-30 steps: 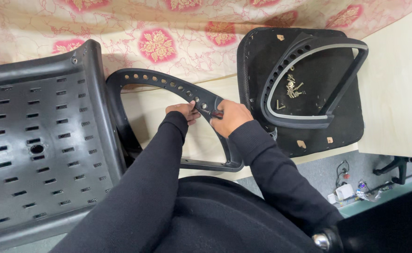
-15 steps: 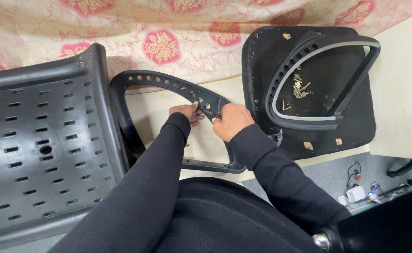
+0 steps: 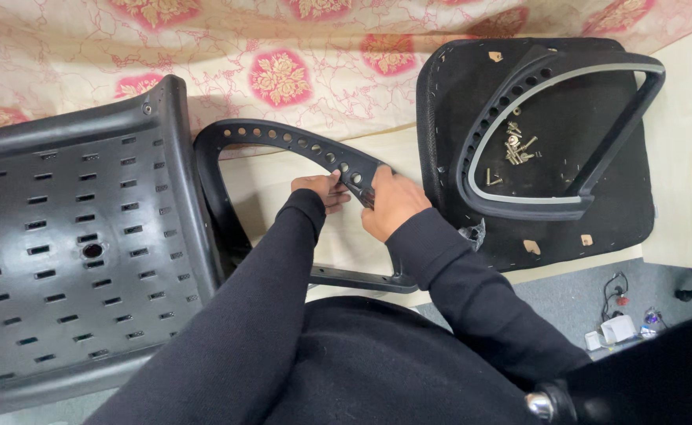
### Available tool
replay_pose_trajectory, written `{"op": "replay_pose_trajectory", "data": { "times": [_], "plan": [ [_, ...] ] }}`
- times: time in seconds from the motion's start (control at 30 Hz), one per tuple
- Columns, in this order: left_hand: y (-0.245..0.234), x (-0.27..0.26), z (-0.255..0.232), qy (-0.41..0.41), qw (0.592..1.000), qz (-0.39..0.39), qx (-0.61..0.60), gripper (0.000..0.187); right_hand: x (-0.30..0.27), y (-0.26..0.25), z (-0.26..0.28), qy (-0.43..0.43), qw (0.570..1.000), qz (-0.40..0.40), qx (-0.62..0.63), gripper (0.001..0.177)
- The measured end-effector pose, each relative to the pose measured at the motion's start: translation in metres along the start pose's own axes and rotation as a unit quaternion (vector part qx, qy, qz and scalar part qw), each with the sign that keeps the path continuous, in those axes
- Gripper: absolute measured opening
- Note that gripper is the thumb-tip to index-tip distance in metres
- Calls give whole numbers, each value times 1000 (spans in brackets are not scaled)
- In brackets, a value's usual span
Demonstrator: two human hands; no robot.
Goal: The person assembles a black plastic chair by attaching a frame to the seat using a screwdriver and screws. They align the parts, insert screws, and tighten them sequentially.
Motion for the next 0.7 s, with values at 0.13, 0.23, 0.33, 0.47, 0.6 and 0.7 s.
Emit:
{"op": "replay_pose_trajectory", "data": {
  "times": [0.13, 0.23, 0.33, 0.47, 0.6, 0.7],
  "plan": [
    [-9, -8, -8, 19, 997, -17, 78, 28, 0, 9, 4, 0, 996, 30, -88, 31],
    [-15, -15, -14, 48, 986, -51, 152, 35, -1, 8, 8, -6, 993, 49, -108, 20],
    [-19, -28, -31, 150, 919, -124, 343, 38, 0, 4, 14, -16, 992, 56, -112, 18],
    [-11, -62, -41, 275, 752, -198, 566, 35, 2, 4, 18, -12, 993, 66, -99, 20],
    [-18, -95, -26, 292, 682, -221, 633, 88, 5, -1, 16, 0, 997, 41, -62, 24],
    [-23, -96, -26, 263, 700, -194, 635, 132, 13, -2, 8, 32, 997, 43, -51, 25]
  ]
}}
Point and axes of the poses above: each hand's wrist, its own x-axis towards the middle knuckle, its own y-axis out of the palm, z = x × y, the point moved 10 cm from there along x, towards the middle knuckle, and after that the axes turned 5 degrees about x, right-handed, at the moved point
